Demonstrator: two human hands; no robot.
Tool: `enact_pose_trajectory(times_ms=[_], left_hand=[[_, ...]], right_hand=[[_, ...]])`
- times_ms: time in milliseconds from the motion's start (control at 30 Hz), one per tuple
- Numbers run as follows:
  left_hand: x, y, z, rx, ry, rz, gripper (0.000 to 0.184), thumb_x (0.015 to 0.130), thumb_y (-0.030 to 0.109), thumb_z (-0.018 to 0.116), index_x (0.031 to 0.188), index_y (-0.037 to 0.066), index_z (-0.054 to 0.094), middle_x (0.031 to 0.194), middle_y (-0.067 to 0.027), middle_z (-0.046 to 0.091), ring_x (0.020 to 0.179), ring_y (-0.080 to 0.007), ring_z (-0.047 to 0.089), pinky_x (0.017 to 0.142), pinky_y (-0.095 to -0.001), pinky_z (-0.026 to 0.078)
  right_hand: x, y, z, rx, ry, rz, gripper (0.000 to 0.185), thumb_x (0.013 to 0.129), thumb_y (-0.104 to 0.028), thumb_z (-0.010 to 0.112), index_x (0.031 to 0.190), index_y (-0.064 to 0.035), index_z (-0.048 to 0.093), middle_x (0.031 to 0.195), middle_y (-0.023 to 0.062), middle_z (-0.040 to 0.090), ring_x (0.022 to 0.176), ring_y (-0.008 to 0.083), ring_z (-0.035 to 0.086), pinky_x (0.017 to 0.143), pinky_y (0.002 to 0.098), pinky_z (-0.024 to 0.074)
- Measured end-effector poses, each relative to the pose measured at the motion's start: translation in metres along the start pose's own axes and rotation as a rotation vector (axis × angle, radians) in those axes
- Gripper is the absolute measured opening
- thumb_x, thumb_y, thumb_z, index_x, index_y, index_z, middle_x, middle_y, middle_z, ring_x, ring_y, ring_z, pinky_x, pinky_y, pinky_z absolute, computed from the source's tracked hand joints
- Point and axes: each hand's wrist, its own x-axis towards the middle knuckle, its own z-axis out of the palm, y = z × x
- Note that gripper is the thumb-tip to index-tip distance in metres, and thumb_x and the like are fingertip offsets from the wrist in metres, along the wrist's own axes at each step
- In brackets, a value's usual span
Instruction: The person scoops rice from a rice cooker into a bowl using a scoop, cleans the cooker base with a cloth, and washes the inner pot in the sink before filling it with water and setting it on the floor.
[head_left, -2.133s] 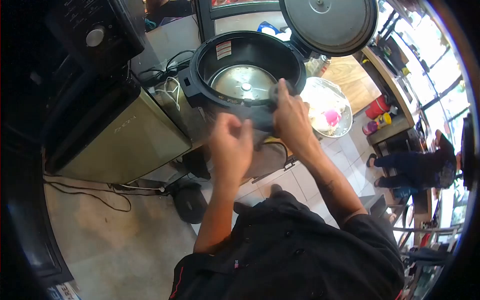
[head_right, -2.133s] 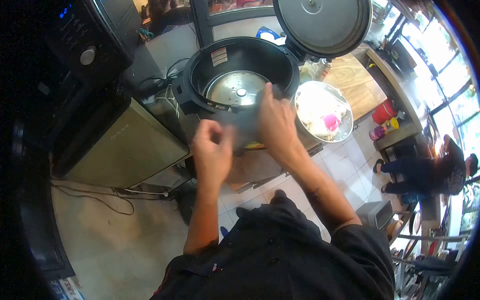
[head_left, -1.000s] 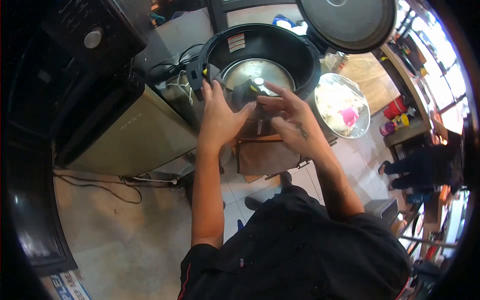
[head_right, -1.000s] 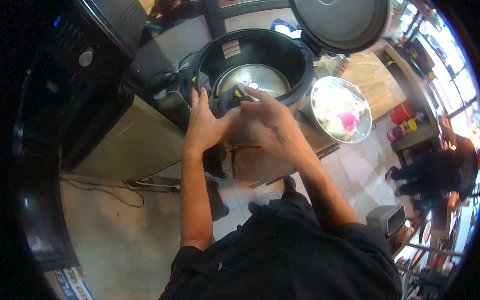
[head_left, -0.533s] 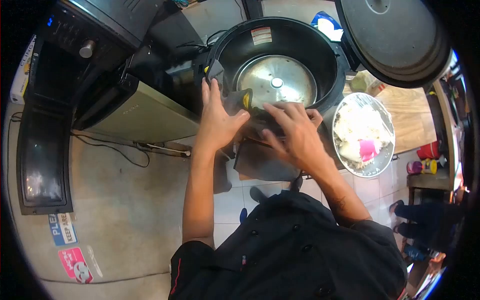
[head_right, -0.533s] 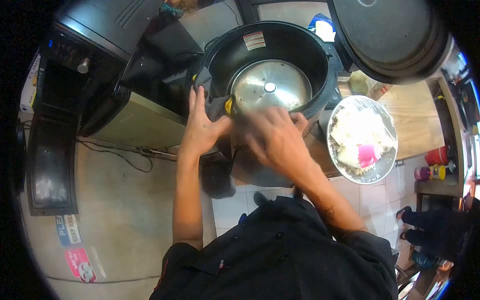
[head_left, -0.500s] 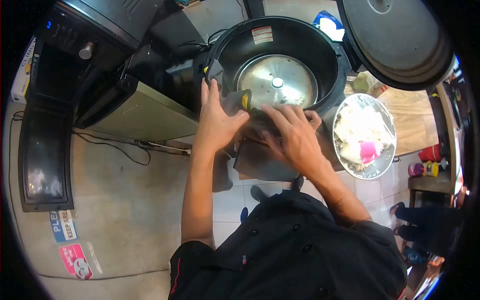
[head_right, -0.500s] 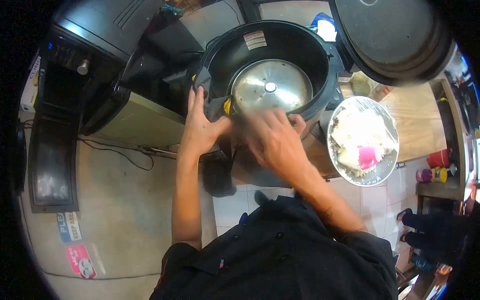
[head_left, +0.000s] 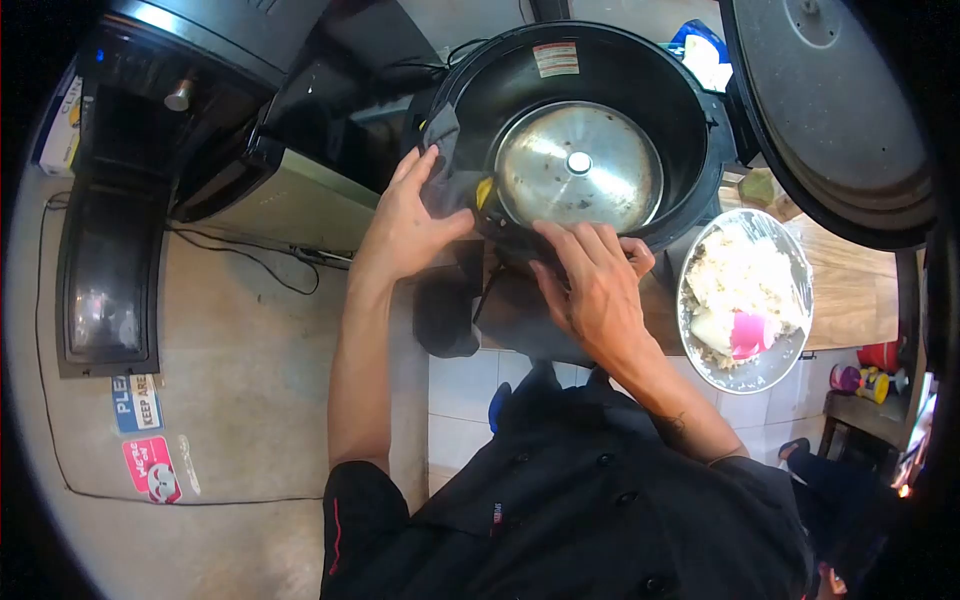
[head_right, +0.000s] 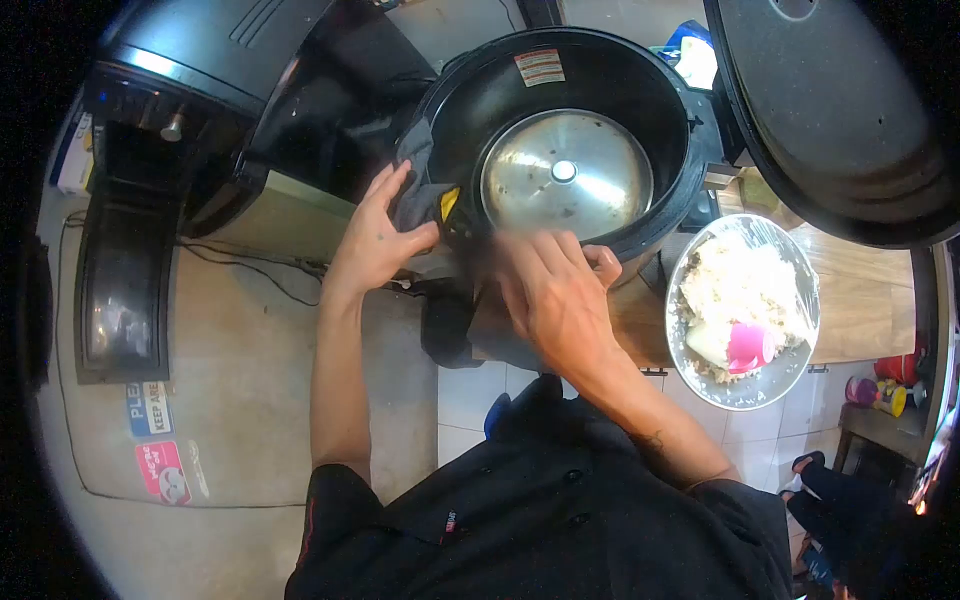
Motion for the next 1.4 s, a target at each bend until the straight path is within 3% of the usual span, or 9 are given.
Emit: enact_pose_trajectory(times_ms=[233, 400, 533, 833, 933, 1067, 1167, 1300, 1400], left_hand=[[0.003, 0.000, 0.002, 0.073, 0.072, -0.008, 0.085, 0.078, 0.022, 0.083, 0.151, -0.007, 0.051, 0.160, -0.0287, 0.045, 0.149, -0.0397, 0.046, 0.122, -0.0404, 0.037], [0.027, -0.019, -0.004, -0.017, 0.200, 0.112, 0.062, 0.076, 0.026, 0.083, 0.126, -0.007, 0.067, 0.133, -0.0261, 0.066, 0.123, -0.0386, 0.066, 0.107, -0.0429, 0.051], [0.038, -0.032, -0.006, 0.025, 0.238, 0.149, 0.050, 0.077, 0.024, 0.082, 0.113, -0.008, 0.072, 0.120, -0.0248, 0.070, 0.110, -0.0383, 0.071, 0.098, -0.0425, 0.055], [0.060, -0.045, -0.013, 0.098, 0.270, 0.210, 0.042, 0.081, 0.025, 0.076, 0.105, -0.009, 0.072, 0.109, -0.0312, 0.071, 0.104, -0.0442, 0.071, 0.092, -0.0478, 0.055], [0.060, -0.042, -0.036, -0.035, 0.351, 0.089, 0.036, 0.086, 0.027, 0.072, 0.105, -0.004, 0.072, 0.091, -0.0271, 0.074, 0.089, -0.0465, 0.072, 0.083, -0.0511, 0.056], [0.069, -0.046, -0.054, -0.312, 0.393, 0.102, 0.038, 0.089, 0.020, 0.067, 0.121, -0.001, 0.069, 0.101, -0.0183, 0.075, 0.094, -0.0308, 0.071, 0.089, -0.0407, 0.054], [0.069, -0.036, -0.051, -0.415, 0.419, 0.092, 0.036, 0.090, 0.021, 0.064, 0.119, 0.000, 0.070, 0.103, -0.0162, 0.074, 0.097, -0.0275, 0.069, 0.091, -0.0390, 0.052], [0.085, -0.046, -0.033, -0.598, 0.390, -0.196, 0.040, 0.092, 0.023, 0.060, 0.115, -0.009, 0.068, 0.101, -0.0211, 0.071, 0.099, -0.0296, 0.066, 0.092, -0.0391, 0.050], [0.086, -0.061, -0.016, -0.344, 0.358, -0.175, 0.048, 0.097, 0.029, 0.060, 0.117, -0.014, 0.066, 0.115, -0.0282, 0.069, 0.112, -0.0389, 0.066, 0.101, -0.0437, 0.049]], right_hand=[[0.007, -0.016, -0.007, -0.129, -0.025, 0.051, 0.047, 0.082, -0.016, 0.084, 0.127, -0.0132, 0.070, 0.115, 0.0030, 0.072, 0.116, 0.0231, 0.066, 0.096, 0.0399, 0.0343], [0.004, -0.020, -0.006, -0.175, -0.055, 0.064, 0.047, 0.083, -0.017, 0.082, 0.128, -0.0157, 0.069, 0.121, 0.0035, 0.071, 0.128, 0.0217, 0.063, 0.099, 0.0433, 0.0324], [0.005, -0.030, -0.007, -0.195, -0.070, 0.116, 0.042, 0.085, -0.019, 0.079, 0.126, -0.0138, 0.070, 0.122, 0.0062, 0.071, 0.134, 0.0253, 0.060, 0.105, 0.0498, 0.0310], [0.012, -0.047, -0.014, -0.266, -0.135, 0.227, 0.037, 0.089, -0.023, 0.076, 0.125, -0.0133, 0.074, 0.128, 0.0058, 0.072, 0.142, 0.0266, 0.056, 0.115, 0.0610, 0.0253], [0.009, -0.049, -0.012, -0.259, -0.108, 0.245, 0.039, 0.089, -0.024, 0.077, 0.127, -0.0139, 0.074, 0.133, 0.0057, 0.070, 0.143, 0.0268, 0.055, 0.116, 0.0621, 0.0243], [0.005, -0.050, -0.010, -0.226, -0.049, 0.263, 0.043, 0.090, -0.024, 0.077, 0.131, -0.0144, 0.073, 0.140, 0.0070, 0.067, 0.145, 0.0279, 0.053, 0.117, 0.0620, 0.0226], [0.005, -0.048, -0.009, -0.207, -0.035, 0.279, 0.044, 0.090, -0.024, 0.077, 0.132, -0.0145, 0.073, 0.144, 0.0075, 0.064, 0.145, 0.0281, 0.053, 0.118, 0.0616, 0.0214], [0.003, -0.045, -0.007, -0.235, -0.056, 0.265, 0.045, 0.090, -0.025, 0.077, 0.134, -0.0143, 0.071, 0.145, 0.0084, 0.063, 0.145, 0.0285, 0.052, 0.118, 0.0615, 0.0214], [0.003, -0.042, -0.011, -0.243, -0.072, 0.253, 0.048, 0.090, -0.024, 0.076, 0.137, -0.0148, 0.069, 0.148, 0.0084, 0.060, 0.145, 0.0289, 0.051, 0.118, 0.0616, 0.0211]])
